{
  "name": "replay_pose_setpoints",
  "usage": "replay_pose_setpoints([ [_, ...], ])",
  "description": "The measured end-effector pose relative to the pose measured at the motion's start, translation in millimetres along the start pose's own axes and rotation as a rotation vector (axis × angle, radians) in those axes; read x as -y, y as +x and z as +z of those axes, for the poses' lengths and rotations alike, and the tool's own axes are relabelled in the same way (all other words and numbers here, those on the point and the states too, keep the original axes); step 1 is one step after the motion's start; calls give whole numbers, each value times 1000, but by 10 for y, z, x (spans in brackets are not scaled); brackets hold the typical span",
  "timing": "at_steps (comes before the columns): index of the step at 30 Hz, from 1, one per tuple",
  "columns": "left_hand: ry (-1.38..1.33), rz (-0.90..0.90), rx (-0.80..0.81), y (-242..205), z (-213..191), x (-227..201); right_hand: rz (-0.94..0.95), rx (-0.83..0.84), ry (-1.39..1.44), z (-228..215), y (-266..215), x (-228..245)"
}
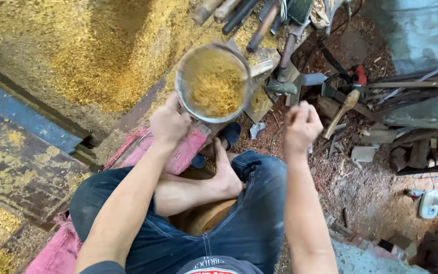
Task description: Mixing wood shavings with adhesive in a bowl to create wood filler.
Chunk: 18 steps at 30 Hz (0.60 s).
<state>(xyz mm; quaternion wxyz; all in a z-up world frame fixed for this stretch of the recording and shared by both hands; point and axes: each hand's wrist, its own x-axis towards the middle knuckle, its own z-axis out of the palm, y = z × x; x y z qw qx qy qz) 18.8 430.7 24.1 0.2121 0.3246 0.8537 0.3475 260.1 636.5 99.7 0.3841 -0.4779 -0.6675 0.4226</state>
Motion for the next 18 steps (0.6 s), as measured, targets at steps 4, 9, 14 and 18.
replay_pose_setpoints([
  [4, 36, -2, -76, 72, -7, -74, 103, -57, -209, -911, -397, -837],
  [9, -43, -96, -91, 120, 16, -44, 731, 21, -658, -1674, -1207, -1876],
  [14, -25, -13, -81, 61, -15, -121, 965, -18, -388, -1689, -1323, -2047],
  [18, -58, -31, -73, 61, 25, -138, 835, 226, -551, -1752, -1298, -2179],
])
